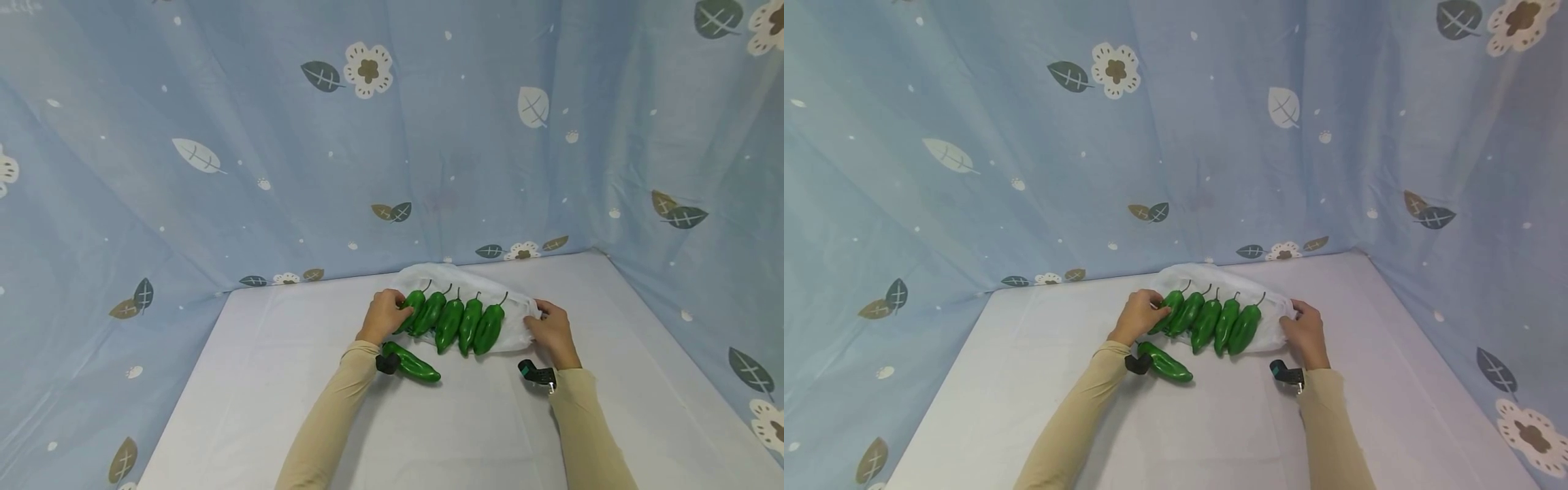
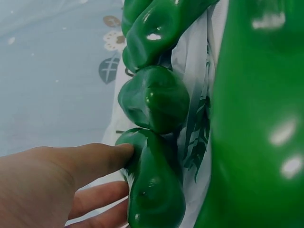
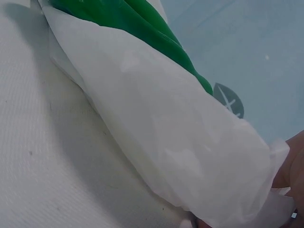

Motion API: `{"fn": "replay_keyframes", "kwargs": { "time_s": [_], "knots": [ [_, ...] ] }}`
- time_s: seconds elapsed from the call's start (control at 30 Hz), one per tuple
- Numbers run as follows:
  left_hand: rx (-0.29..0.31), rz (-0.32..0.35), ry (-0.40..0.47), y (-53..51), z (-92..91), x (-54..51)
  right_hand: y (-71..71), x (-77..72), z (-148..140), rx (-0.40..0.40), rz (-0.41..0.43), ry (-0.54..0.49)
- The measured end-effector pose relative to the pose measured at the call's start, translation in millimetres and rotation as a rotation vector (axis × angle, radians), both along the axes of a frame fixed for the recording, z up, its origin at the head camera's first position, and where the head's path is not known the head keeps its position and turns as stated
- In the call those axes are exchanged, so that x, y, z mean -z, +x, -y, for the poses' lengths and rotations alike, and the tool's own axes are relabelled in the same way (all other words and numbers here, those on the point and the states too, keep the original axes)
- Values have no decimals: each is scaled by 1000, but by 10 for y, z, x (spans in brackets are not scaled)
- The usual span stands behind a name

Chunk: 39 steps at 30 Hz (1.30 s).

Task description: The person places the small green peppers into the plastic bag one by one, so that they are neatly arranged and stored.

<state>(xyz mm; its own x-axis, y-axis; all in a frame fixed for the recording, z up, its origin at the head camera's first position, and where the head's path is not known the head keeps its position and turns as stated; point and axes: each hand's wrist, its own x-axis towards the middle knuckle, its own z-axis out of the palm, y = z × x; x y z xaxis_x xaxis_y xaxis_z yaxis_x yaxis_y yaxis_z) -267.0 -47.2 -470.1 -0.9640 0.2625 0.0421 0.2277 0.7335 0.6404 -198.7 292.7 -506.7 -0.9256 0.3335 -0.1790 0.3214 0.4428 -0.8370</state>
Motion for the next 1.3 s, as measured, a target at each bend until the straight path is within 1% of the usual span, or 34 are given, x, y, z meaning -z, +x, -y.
{"fn": "replay_keyframes", "kwargs": {
  "time_s": [0.2, 0.37, 0.6, 0.7, 1.03, 1.3],
  "knots": [
    [-17, 11, -36, 3, -6, 4, 5, -3, 2, 0, 11, -1],
    [-30, 14, -68, -2, -12, -9, -5, 3, 1, 7, -2, 9],
    [-35, 14, -77, 9, -15, -16, -15, 28, 1, 11, -15, 7],
    [-27, 18, -78, 9, -5, -10, -15, 29, 3, 10, -19, 8],
    [10, 41, -29, 48, 85, 19, 9, 21, 25, 2, 7, -4],
    [1, 55, 14, 88, 181, -1, -6, 17, 10, 16, 10, -6]
  ]
}}
